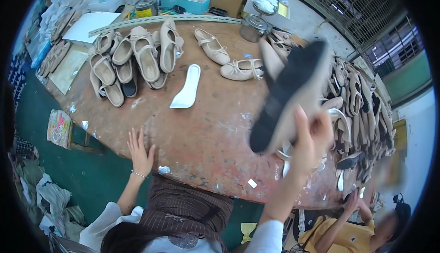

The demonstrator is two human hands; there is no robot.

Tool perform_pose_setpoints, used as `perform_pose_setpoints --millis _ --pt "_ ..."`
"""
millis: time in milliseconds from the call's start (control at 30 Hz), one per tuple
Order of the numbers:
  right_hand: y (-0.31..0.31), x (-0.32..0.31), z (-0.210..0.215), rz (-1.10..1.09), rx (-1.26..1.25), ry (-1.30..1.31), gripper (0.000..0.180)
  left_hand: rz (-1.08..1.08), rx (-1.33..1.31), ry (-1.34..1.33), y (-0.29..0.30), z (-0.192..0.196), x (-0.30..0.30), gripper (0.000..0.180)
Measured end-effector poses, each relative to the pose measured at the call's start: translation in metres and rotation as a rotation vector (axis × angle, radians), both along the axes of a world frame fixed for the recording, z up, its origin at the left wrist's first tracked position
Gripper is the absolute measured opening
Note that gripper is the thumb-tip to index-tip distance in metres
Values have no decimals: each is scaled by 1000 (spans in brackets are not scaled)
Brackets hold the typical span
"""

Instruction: The person inserts a white insole into a beige shoe by hand, presses it down, and smooths it before repeating the process with another shoe.

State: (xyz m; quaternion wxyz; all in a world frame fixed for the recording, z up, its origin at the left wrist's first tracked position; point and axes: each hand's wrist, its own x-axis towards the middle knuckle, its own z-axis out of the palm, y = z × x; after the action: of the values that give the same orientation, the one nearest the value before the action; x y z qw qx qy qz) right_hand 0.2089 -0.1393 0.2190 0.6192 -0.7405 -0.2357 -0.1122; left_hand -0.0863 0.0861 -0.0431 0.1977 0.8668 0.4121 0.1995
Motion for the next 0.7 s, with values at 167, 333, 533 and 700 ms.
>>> perform_pose_setpoints --millis 167,333,533,700 --pt "177 -22 -7 565 144 -225 46 101 19 -81 8 -22 -23 69" --pt "223 -9 -134 316 -426 -258 39 151 106 -3 10 -16 -14 66" --pt "230 -11 -281 425 -814 -218 43 114 106 61 7 -21 7 60" --pt "178 -37 -269 412 -732 -112 40 138 226 95 12 -33 -8 52"
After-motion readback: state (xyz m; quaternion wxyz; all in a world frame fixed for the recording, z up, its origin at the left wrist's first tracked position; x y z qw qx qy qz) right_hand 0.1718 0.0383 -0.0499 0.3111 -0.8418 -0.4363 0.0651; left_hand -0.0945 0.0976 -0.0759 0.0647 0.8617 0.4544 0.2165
